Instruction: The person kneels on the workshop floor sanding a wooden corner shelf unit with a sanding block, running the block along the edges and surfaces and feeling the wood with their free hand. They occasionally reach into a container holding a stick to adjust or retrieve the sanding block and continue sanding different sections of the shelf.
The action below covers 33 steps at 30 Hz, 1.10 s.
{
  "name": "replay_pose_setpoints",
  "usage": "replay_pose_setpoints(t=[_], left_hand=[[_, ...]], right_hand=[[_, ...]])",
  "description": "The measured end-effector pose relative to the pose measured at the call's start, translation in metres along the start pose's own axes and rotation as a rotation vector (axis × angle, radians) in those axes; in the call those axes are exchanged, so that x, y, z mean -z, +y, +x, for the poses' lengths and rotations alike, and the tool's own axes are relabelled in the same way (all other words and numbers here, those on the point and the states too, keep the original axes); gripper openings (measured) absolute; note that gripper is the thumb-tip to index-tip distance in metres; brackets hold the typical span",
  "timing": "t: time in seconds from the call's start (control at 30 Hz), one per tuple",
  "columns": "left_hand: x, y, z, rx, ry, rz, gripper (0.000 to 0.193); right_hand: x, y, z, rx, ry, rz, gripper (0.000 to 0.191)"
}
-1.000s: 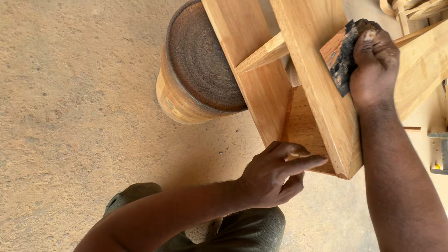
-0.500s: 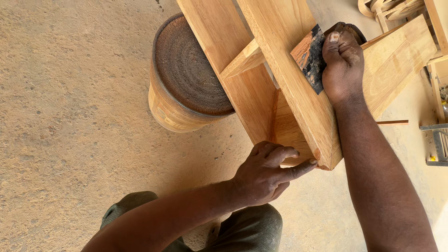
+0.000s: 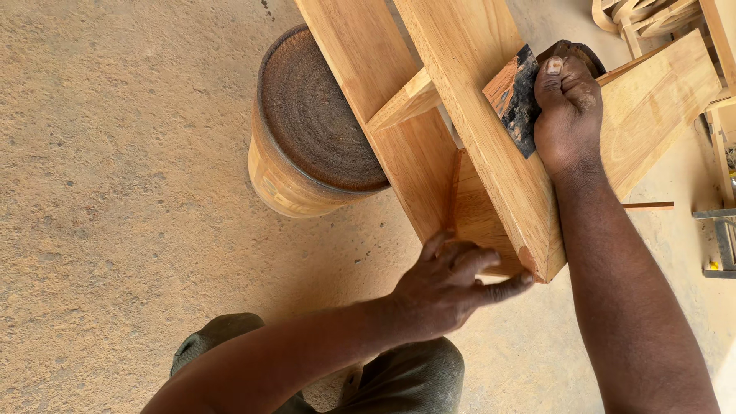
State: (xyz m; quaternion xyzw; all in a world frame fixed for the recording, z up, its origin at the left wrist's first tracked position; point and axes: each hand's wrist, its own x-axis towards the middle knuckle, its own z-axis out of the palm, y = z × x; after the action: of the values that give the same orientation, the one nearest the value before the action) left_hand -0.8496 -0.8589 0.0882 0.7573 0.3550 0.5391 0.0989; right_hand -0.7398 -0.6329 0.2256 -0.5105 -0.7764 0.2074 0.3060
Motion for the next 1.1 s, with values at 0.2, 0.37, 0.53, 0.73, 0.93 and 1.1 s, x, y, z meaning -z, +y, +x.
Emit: replay_pose_setpoints(t=[0.2,0.37,0.53,0.73,0.93,1.1], left_hand=[[0.005,0.005,0.001,0.064,0.087,-0.06,0.074],[0.008,0.007,0.0,0.057,-0.002,-0.168,0.071],[0.006,0.006,-0.004,0.018,-0.032,-0.032,0.069],[0.013,-0.003,-0.01,0.009,0.085,-0.142,0.065],[0.054,-0.019,-0.02,0.135,0.333,-0.123,0.049],[0.092,-0.014,-0.015,0.214,0.363,-0.313,0.045]], right_hand=[[0.001,0.0,0.001,0.113,0.009,-0.044,0.033],[-0.001,-0.001,-0.001,-0.005,0.012,-0.015,0.032],[-0.001,-0.001,0.0,-0.024,0.023,0.013,0.032],[0.001,0.013,0.003,-0.003,0.06,0.115,0.031],[0.007,-0.009,-0.008,0.18,0.174,0.391,0.033],[0.031,-0.054,-0.11,-0.013,0.13,0.396,0.035]])
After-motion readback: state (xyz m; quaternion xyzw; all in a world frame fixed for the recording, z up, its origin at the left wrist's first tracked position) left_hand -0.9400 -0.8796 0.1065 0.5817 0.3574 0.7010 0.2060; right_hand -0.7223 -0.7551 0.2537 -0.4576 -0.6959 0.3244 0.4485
